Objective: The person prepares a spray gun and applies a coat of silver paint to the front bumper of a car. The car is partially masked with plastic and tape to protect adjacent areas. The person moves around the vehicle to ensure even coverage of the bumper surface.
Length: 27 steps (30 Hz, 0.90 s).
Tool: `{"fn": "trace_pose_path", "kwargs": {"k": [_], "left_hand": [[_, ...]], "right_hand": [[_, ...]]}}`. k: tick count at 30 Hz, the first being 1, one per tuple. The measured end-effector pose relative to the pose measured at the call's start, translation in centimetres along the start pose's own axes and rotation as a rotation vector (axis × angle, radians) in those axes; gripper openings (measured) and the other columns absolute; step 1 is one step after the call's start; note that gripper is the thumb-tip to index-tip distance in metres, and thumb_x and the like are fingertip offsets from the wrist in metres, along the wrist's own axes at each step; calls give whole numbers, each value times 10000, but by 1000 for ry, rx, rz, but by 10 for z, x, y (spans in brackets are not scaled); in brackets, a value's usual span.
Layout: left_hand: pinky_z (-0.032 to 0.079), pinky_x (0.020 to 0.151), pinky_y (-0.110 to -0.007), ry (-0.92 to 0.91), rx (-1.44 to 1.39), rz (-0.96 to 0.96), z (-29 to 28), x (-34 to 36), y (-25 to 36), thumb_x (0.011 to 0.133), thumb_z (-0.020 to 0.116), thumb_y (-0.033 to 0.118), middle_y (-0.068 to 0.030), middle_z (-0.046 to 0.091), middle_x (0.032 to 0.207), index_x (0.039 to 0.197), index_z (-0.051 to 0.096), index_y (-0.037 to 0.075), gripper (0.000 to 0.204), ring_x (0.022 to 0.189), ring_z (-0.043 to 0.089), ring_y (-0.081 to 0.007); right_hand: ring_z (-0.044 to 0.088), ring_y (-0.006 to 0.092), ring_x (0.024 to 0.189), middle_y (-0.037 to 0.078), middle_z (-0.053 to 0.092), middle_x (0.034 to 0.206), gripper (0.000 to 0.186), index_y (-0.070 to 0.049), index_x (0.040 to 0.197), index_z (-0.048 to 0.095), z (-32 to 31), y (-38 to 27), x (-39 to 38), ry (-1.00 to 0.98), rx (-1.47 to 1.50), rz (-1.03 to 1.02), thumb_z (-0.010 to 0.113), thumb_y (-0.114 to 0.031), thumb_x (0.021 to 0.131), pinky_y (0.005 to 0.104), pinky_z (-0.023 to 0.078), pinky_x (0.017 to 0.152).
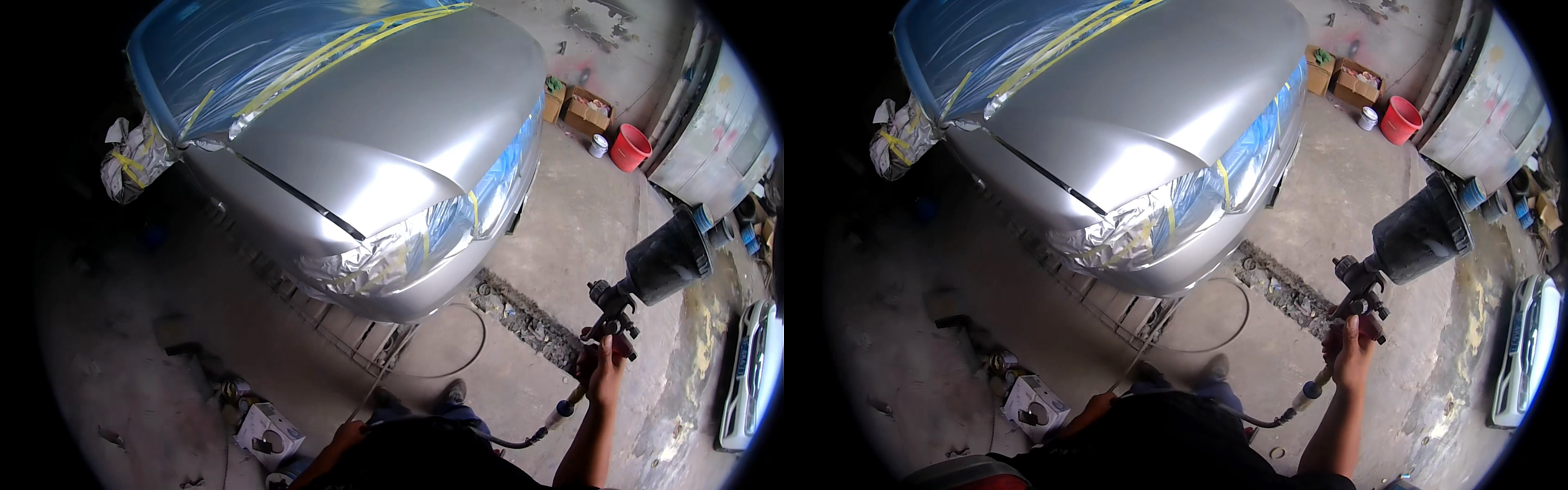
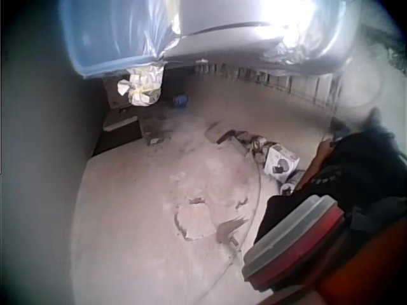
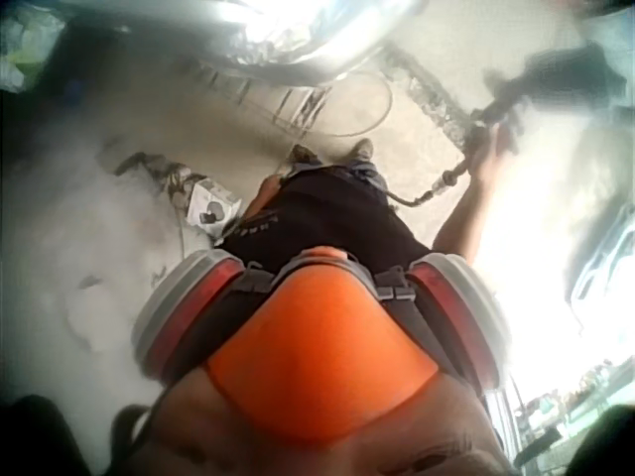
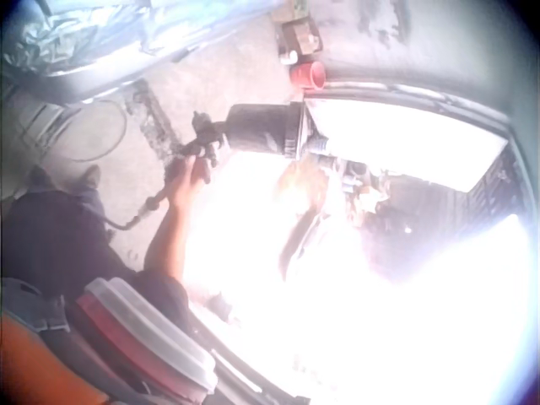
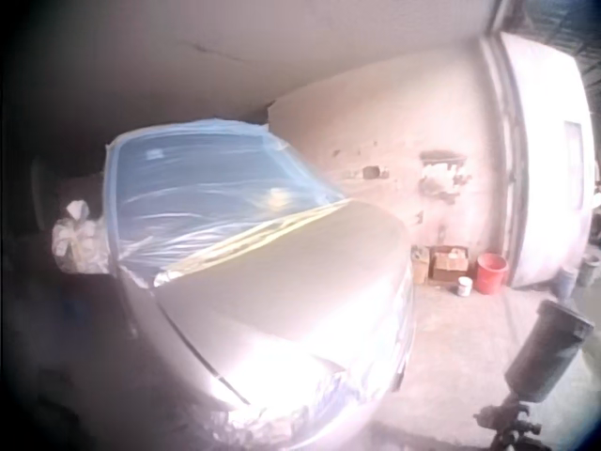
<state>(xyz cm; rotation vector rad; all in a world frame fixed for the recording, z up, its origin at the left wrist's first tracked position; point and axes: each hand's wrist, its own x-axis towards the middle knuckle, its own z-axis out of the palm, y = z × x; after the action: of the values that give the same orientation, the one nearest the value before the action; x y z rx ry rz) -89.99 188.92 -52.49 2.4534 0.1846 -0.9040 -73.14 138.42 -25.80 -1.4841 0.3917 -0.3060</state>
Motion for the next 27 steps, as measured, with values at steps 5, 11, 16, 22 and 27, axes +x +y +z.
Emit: {"fn": "trace_pose_path", "kwargs": {"k": [5,11,16,22,27], "left_hand": [[481,703,-445,42,20,-48,13,-16,-7,781,623,438,-149,639,818,834,632,95,347,804,615,-355],[484,684,-437,106,21,-109,16,-37,-2,758,647,414,-155,640,801,832,630,91,331,782,619,-351],[479,680,-439,128,-10,-75,22,-41,5,755,646,371,-161,638,806,835,626,90,293,787,619,-349],[479,693,-443,147,-29,-143,35,-34,11,748,643,335,-160,637,815,848,625,102,254,799,615,-353],[491,705,-462,154,11,-138,47,-26,-3,742,635,352,-156,645,834,861,632,113,267,798,622,-359]], "right_hand": [[483,87,450,26,537,580,442,4,992,578,-2,17,2,-155,-8,33,570,-426,887,222,360,403],[578,186,665,85,601,712,303,-11,918,577,15,35,-22,-814,152,17,626,-304,858,343,472,661],[587,207,716,105,601,752,282,-5,931,573,7,72,-22,-847,-18,-81,614,-278,872,356,476,671],[556,130,606,62,590,695,334,2,926,579,15,26,-19,-538,54,38,617,-324,863,269,455,573],[546,133,566,66,569,646,461,25,946,580,21,8,-18,-514,59,19,621,-420,831,272,455,555]]}}
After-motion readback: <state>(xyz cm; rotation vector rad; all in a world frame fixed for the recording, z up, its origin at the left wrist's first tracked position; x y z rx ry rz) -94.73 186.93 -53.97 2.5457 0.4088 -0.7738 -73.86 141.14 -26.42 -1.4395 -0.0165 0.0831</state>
